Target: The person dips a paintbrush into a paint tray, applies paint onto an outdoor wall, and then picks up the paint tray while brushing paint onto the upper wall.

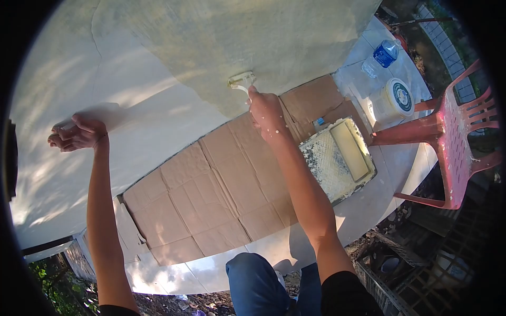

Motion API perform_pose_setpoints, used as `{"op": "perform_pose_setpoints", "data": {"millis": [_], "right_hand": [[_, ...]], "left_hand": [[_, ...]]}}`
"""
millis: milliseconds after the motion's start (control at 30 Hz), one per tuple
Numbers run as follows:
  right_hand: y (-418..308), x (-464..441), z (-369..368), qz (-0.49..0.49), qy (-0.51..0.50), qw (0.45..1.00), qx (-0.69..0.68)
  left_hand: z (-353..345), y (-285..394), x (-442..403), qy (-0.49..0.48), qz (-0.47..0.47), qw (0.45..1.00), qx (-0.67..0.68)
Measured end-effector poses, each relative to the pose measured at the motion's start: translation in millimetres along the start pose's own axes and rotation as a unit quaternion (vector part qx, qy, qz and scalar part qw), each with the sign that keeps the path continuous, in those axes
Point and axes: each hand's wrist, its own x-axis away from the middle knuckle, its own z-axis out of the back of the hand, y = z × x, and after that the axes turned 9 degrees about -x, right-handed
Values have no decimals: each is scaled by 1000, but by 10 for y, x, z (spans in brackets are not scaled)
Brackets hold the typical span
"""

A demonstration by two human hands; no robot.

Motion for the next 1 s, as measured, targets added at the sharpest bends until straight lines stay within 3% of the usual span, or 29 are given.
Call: {"op": "perform_pose_setpoints", "data": {"millis": [133,233,300,367,433,500,600,733,767,833,1000], "right_hand": [[-559,696,-101,176,-85,980,-26],[-550,646,-44,306,-162,936,-59],[-328,302,-12,316,-135,938,-42],[179,-290,130,216,-95,972,2],[761,-616,428,237,-23,963,124],[863,-369,702,116,14,976,185],[987,-72,1369,123,29,976,176],[623,443,2258,180,118,957,196],[537,499,2492,176,153,947,220],[358,603,2893,199,202,868,407],[259,564,3282,97,233,750,612]], "left_hand": [[-49,-46,12,12,8,1000,-20],[-60,-42,6,13,-1,1000,-18],[-59,-45,9,15,-9,1000,-17],[-64,-61,7,26,-27,999,-18],[-15,10,-2,29,5,1000,7],[-101,-113,48,-1,4,1000,-17],[-53,-46,16,13,-5,1000,-3],[5,40,3,7,30,1000,2],[-20,15,1,6,23,1000,1],[-35,-20,8,-1,16,1000,1],[-8,35,0,-3,43,999,-9]]}}
